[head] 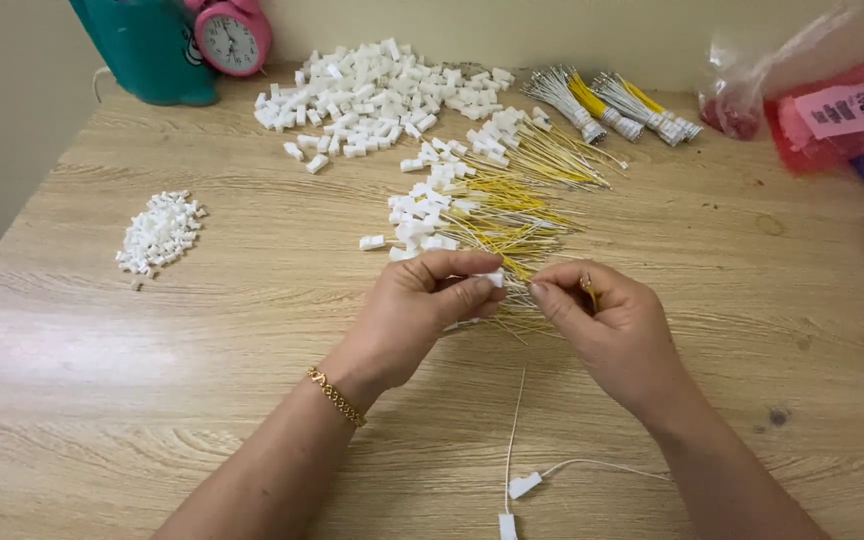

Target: The person assembles small white LED components by hand, inserting yellow wires into the white plastic housings. They repeatedly pick up a housing and a wire, connect them, and place the finished unit on the table.

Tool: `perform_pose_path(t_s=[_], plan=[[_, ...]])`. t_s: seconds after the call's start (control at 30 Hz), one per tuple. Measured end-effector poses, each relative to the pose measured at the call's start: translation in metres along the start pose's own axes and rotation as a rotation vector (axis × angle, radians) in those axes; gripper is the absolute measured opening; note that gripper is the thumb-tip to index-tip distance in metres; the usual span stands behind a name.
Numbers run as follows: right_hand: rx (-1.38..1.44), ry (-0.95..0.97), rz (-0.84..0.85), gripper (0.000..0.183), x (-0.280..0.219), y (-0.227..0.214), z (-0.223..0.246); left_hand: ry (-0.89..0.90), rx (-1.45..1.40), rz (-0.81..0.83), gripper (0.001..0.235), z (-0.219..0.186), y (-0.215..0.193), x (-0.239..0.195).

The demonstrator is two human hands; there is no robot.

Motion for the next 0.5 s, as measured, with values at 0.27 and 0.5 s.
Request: perform_pose_path(t_s=[0.27,0.5], plan=[[-0.099,-0.037,-0.024,0.009,-0.002,-0.004,0.002,-0.051,-0.092,0.037,0.025,0.018,0.002,0.002],[-0.256,-0.116,-0.022,0.008,-0.002,-0.004,0.005,-0.071,-0.158,0.047,0.026,0.024,0.001,0.003]])
Point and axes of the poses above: each hand's wrist, its own x-axis towards the middle knuckle, its own y-axis out of the palm, z = x × y, the point moved 8 cm from there along x, towards the middle knuckle, and after that the axes turned 6 degrees about -z, right-handed, at the moved point
